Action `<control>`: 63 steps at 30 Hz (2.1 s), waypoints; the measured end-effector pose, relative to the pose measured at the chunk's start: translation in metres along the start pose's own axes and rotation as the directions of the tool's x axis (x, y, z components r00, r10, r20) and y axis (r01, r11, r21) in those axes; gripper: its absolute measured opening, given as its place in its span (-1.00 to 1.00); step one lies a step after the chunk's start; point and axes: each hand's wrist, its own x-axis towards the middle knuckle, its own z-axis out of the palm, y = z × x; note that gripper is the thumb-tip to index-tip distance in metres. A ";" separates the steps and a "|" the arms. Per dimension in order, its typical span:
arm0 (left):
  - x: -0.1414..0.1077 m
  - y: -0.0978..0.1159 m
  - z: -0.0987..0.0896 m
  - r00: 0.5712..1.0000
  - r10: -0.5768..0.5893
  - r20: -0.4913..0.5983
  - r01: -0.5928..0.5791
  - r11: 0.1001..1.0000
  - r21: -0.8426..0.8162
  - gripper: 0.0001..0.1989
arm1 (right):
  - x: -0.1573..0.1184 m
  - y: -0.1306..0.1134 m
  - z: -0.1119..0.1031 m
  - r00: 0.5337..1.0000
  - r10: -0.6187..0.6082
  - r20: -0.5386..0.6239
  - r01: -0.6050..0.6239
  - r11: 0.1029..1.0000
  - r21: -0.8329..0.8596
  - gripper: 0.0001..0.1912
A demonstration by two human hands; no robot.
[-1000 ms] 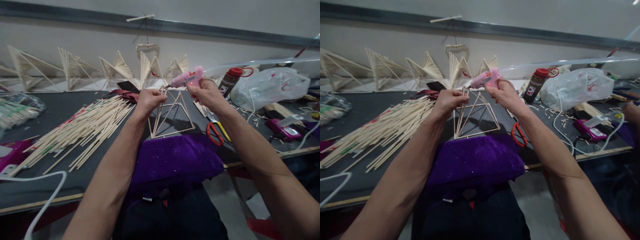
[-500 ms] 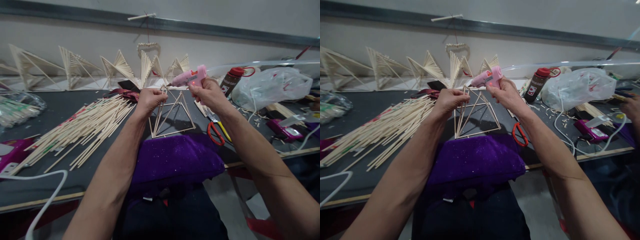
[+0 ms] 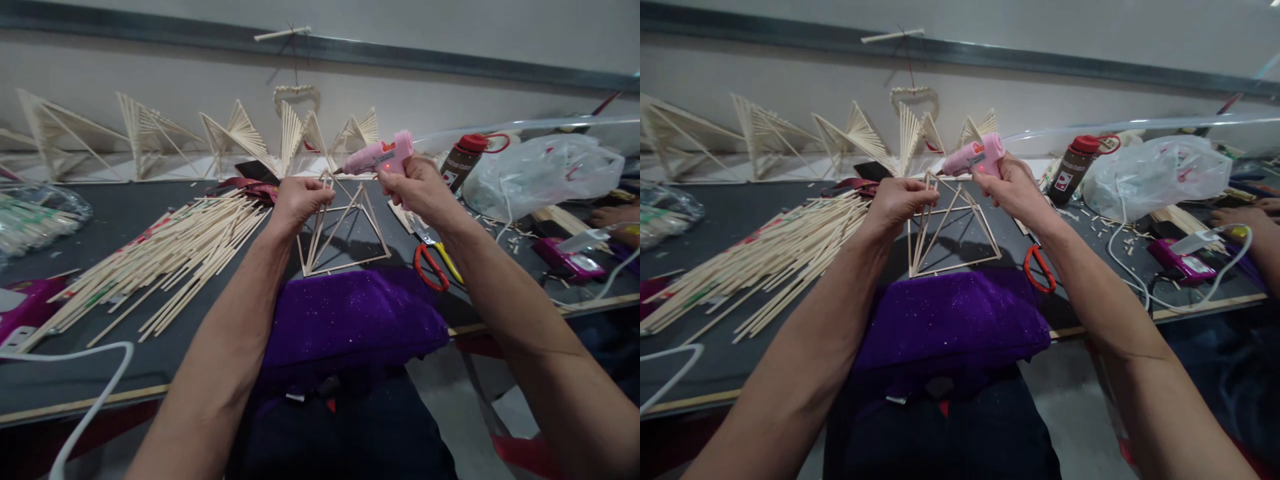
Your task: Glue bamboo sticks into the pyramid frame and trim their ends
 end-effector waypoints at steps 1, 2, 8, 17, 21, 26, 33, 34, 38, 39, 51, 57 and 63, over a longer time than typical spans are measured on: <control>0.000 0.000 0.000 1.000 -0.004 0.001 0.004 1.000 0.003 -0.85 | 0.000 0.000 0.000 1.000 -0.004 -0.003 0.004 1.000 0.002 -0.77; 0.000 0.000 0.000 1.000 -0.009 0.003 0.009 1.000 0.008 -0.85 | 0.001 0.001 0.001 1.000 -0.008 -0.003 0.008 1.000 -0.003 -0.77; 0.002 -0.001 0.001 1.000 -0.018 0.008 0.018 1.000 -0.006 -0.83 | 0.002 0.005 0.002 1.000 -0.006 0.019 0.006 1.000 -0.021 -0.73; 0.000 -0.001 -0.001 1.000 0.006 0.006 -0.006 1.000 -0.016 -0.85 | -0.009 0.003 -0.011 0.997 0.081 0.018 -0.083 0.986 0.146 -0.69; 0.000 0.002 0.000 1.000 0.004 -0.007 -0.004 1.000 -0.028 -0.87 | -0.017 0.019 -0.032 0.981 0.173 -0.086 -0.150 0.963 0.225 -0.64; 0.001 0.004 0.000 0.999 -0.027 -0.030 0.026 0.999 -0.041 -0.87 | -0.032 0.048 -0.063 0.936 0.323 -0.141 -0.278 0.923 0.268 -0.64; 0.002 0.003 0.000 0.999 -0.037 -0.034 0.035 0.998 -0.055 -0.86 | -0.053 0.091 -0.068 0.844 0.492 -0.214 -0.479 0.871 0.112 -0.60; 0.001 0.003 0.000 0.999 -0.036 -0.032 0.034 0.998 -0.057 -0.85 | -0.054 0.097 -0.067 0.827 0.511 -0.235 -0.517 0.855 0.043 -0.57; 0.000 0.003 -0.001 1.000 -0.018 -0.026 0.016 0.998 -0.059 -0.85 | -0.053 0.109 -0.071 0.804 0.532 -0.265 -0.594 0.695 -0.406 -0.54; -0.001 0.003 -0.001 1.000 -0.011 -0.021 0.010 0.998 -0.057 -0.85 | -0.052 0.108 -0.073 0.825 0.502 -0.260 -0.553 0.622 -0.554 -0.55; -0.001 -0.001 -0.002 1.000 -0.031 0.005 0.031 0.998 -0.058 -0.81 | 0.029 0.015 -0.009 0.992 -0.120 0.032 0.124 0.946 -0.301 -0.76; -0.003 0.002 -0.004 0.999 -0.032 0.031 0.034 0.996 -0.084 -0.84 | 0.070 0.011 0.037 0.966 -0.036 0.255 0.023 0.998 0.054 -0.78; -0.003 0.002 -0.004 0.999 -0.035 0.012 0.035 0.997 -0.063 -0.84 | 0.077 0.010 0.047 0.918 -0.053 0.392 -0.014 0.986 0.167 -0.82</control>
